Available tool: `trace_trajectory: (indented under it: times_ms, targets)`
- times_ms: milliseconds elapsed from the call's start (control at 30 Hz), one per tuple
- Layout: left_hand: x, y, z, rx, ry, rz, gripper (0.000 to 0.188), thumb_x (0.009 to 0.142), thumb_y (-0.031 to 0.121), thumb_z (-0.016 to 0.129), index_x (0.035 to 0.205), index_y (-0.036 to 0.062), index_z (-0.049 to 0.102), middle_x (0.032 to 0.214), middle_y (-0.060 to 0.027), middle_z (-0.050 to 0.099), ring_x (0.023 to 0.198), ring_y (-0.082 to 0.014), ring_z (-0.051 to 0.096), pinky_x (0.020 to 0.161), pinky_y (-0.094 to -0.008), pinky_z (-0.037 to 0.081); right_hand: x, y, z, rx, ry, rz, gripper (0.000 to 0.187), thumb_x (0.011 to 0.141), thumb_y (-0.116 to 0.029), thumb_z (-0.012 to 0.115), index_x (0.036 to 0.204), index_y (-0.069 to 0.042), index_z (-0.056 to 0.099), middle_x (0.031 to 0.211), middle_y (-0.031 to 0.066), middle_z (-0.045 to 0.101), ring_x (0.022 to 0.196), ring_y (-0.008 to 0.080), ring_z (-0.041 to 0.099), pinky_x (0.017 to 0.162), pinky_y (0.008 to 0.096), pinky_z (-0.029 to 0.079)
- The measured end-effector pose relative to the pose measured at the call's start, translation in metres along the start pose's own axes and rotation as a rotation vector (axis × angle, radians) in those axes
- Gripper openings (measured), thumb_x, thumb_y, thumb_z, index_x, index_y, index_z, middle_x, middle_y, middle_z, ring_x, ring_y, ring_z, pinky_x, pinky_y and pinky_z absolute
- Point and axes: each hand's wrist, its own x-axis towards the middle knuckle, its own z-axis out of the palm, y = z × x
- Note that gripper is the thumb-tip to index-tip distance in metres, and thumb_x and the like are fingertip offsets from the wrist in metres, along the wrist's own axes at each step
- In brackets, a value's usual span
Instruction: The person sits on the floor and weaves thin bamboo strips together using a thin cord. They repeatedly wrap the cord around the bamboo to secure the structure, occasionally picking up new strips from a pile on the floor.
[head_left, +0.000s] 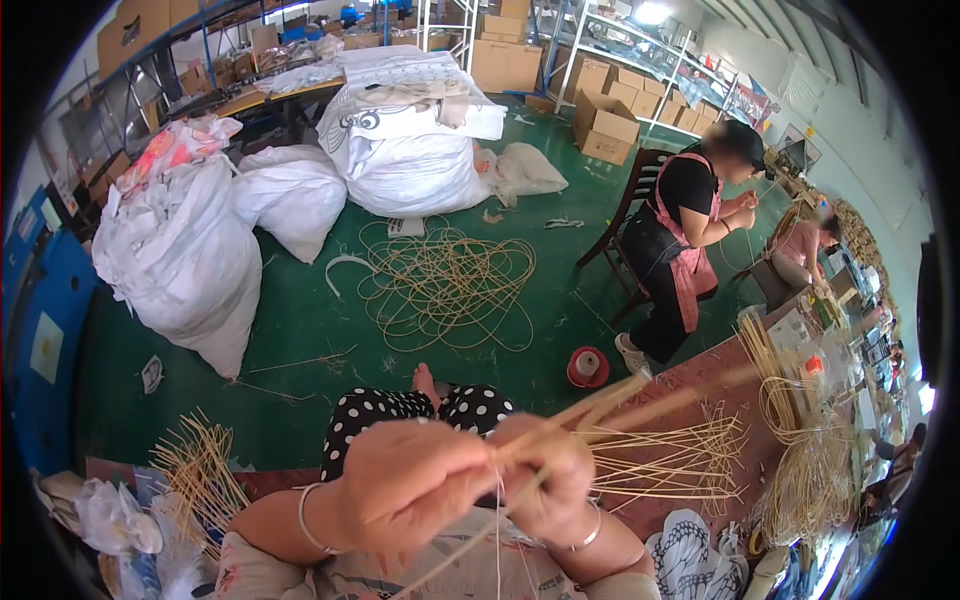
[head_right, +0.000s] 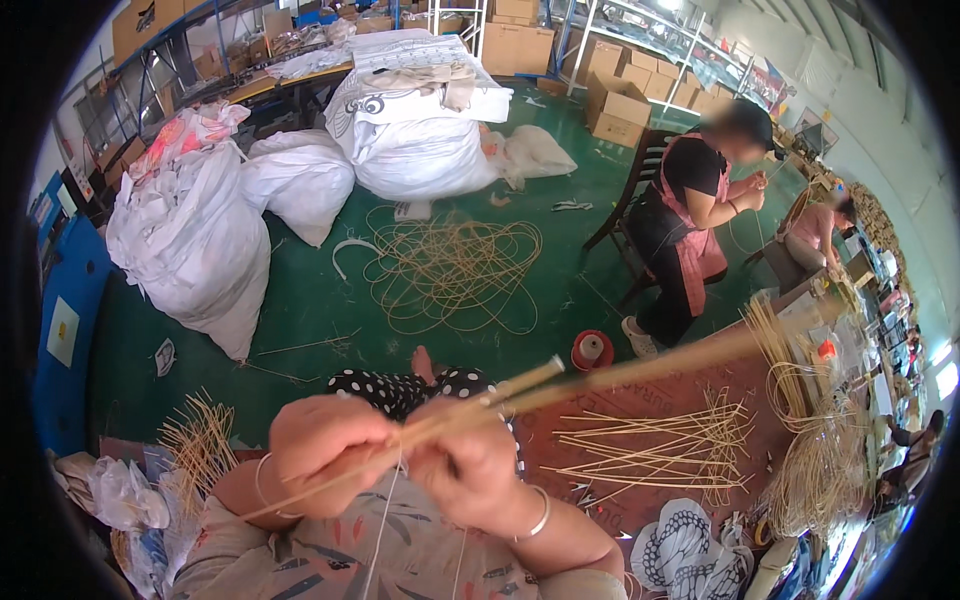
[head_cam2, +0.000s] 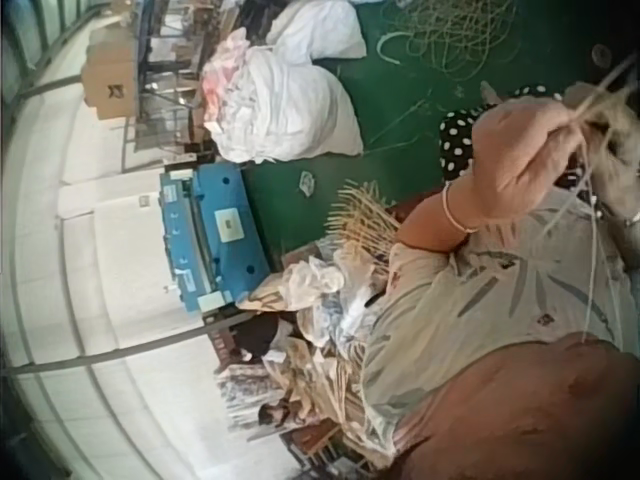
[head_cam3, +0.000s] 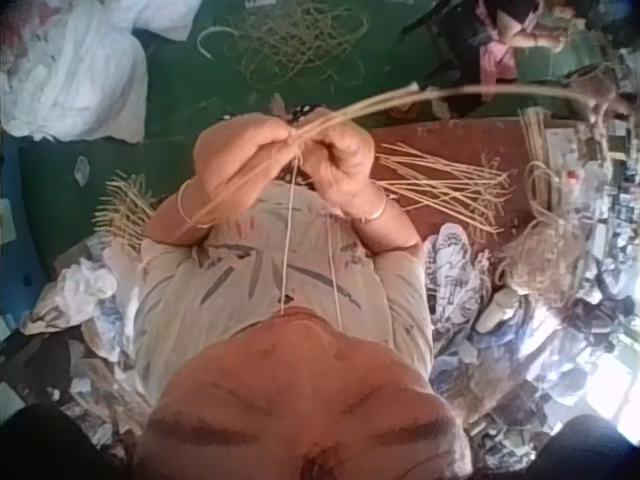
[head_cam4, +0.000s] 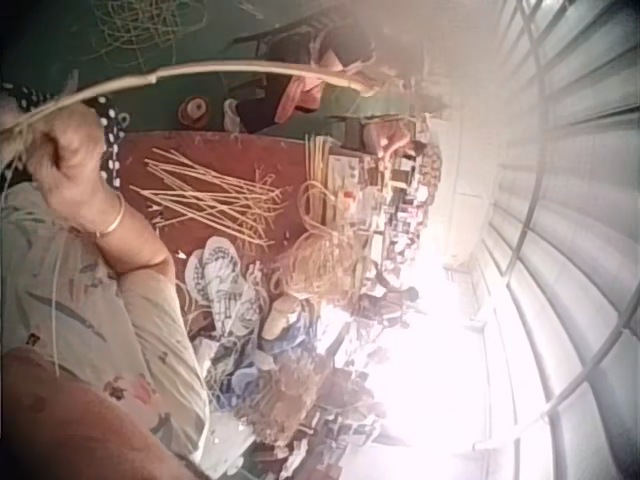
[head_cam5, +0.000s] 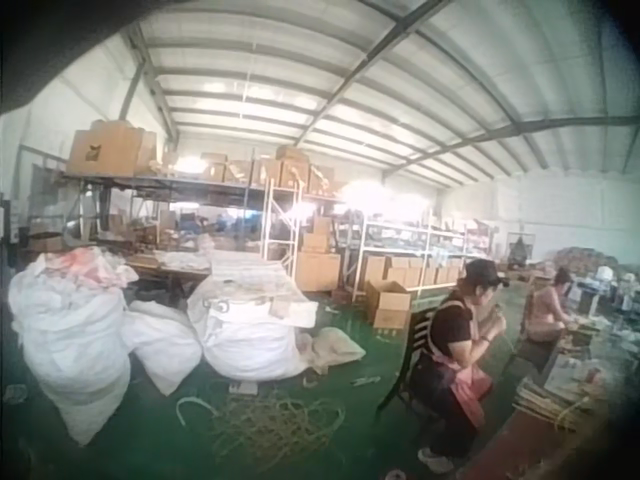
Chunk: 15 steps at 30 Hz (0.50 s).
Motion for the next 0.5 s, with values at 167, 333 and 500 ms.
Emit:
trace_trajectory:
  times_ms: [167, 333, 500]
  targets:
    - [-0.015, -0.049, 0.021, 0.105, 0.093, -0.107, 0.007, 0.073, 0.000, 0.060, 0.078, -0.0009, 0.056, 0.060, -0.0107, 0.053, 0.049, -0.0207, 0.051, 0.045, -0.0277, 0.039, -0.018, 0.048, 0.011, 0.251, 0.152, 0.421, 0.009, 0.073, 0.005, 0.060, 0.078, -0.003, 0.058, 0.069, 0.0056, 0.056, 0.062, 0.0088, 0.050, 0.059, 0.0257, 0.044]
    - [-0.016, -0.047, 0.016, 0.088, 0.160, -0.238, 0.002, 0.073, -0.002, 0.058, 0.074, -0.0012, 0.057, 0.059, -0.0100, 0.054, 0.048, -0.0154, 0.051, 0.045, -0.0251, 0.040, -0.002, 0.018, 0.000, -0.012, -0.053, 0.394, 0.009, 0.073, -0.003, 0.065, 0.075, -0.001, 0.057, 0.063, 0.0045, 0.051, 0.056, 0.0108, 0.047, 0.054, 0.0262, 0.041]
    - [-0.009, -0.025, 0.013, 0.147, 0.171, -0.142, 0.004, 0.071, 0.001, 0.059, 0.070, 0.0024, 0.056, 0.058, -0.0082, 0.054, 0.046, -0.0190, 0.051, 0.043, -0.0257, 0.039, -0.004, -0.038, 0.007, 0.958, -0.228, 0.356, 0.009, 0.074, -0.008, 0.063, 0.075, -0.002, 0.057, 0.064, 0.0076, 0.054, 0.054, 0.0169, 0.049, 0.046, 0.0283, 0.038]
